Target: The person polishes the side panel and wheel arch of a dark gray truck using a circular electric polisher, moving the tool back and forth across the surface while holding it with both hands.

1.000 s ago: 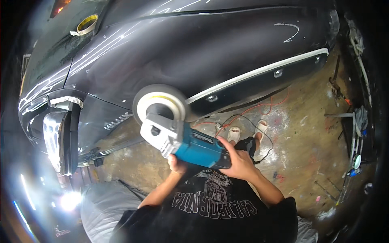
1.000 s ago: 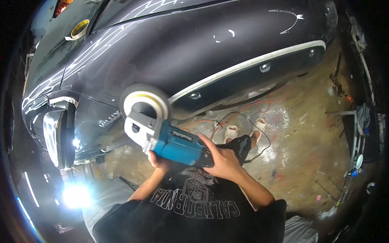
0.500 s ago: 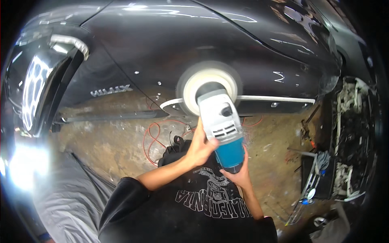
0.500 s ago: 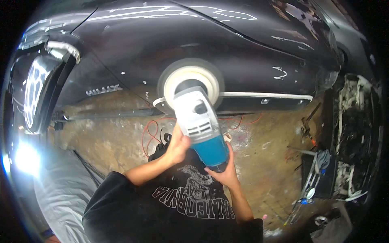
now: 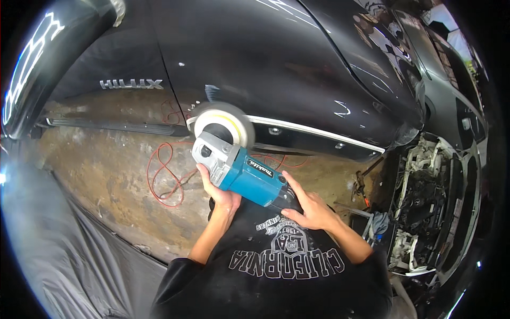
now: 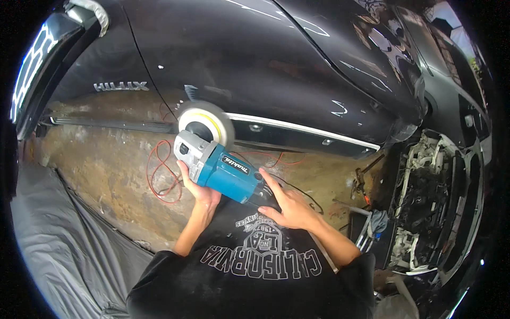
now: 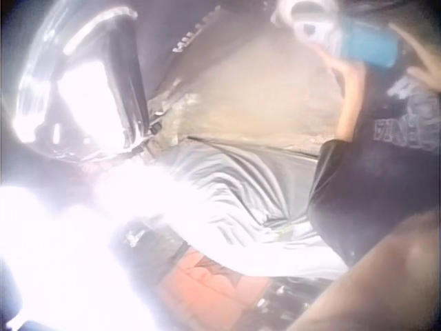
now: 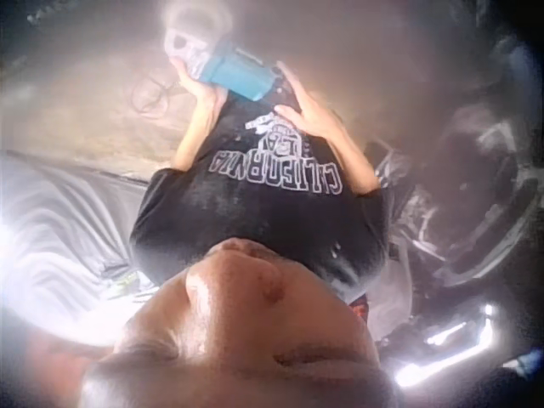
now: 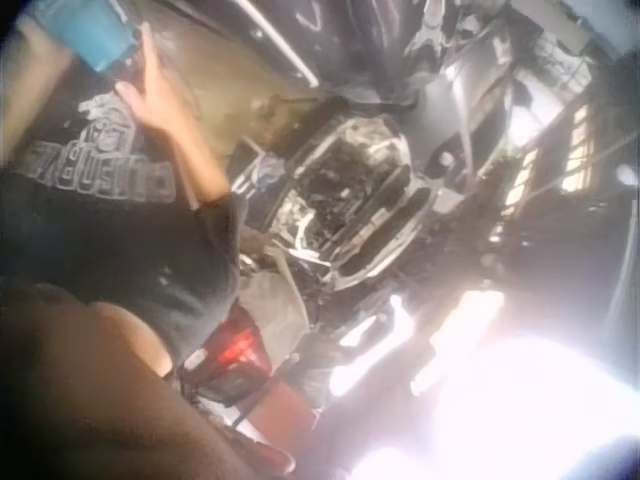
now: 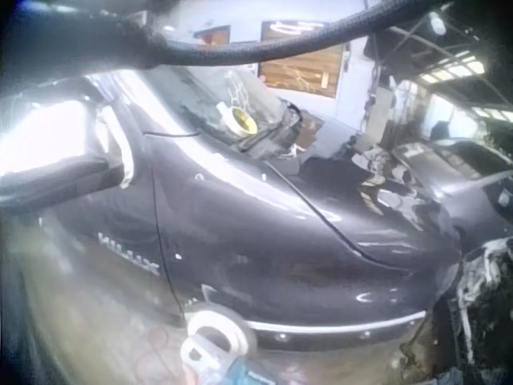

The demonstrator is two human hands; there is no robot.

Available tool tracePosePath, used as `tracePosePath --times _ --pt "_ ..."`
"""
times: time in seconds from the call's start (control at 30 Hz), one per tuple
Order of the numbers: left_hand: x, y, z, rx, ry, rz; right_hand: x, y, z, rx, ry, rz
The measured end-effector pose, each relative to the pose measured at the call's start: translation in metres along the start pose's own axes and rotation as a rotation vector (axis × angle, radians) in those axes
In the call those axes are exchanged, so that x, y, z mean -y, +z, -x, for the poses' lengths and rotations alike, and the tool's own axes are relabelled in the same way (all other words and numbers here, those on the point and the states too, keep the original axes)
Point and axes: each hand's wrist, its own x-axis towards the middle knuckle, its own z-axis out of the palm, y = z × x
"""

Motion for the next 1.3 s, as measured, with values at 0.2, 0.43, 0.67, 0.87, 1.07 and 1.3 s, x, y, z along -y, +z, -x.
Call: tracePosePath --times 0.2,0.43,0.67,0.87,1.07,1.3 --pt "0.001 0.041 0.004 -0.074 -0.012 0.099 0.038 -0.035 0.005 0.036 0.019 0.147" --pt "-0.041 0.073 -0.016 0.055 0.07 0.172 0.085 -0.065 -0.029 0.009 -0.087 0.269" --pt "-0.006 0.048 0.005 -0.032 -0.046 0.327 0.097 -0.07 -0.015 0.166 0.123 0.329" --pt "-0.023 0.089 0.0 0.077 -0.054 0.374 0.131 -0.1 -0.015 0.083 0.058 0.421" --pt "-0.063 0.137 -0.013 0.144 0.009 0.349 0.171 -0.126 -0.032 0.014 0.028 0.482" --pt "-0.021 0.11 0.003 0.044 -0.083 0.465 0.164 -0.129 -0.028 0.138 0.192 0.463"
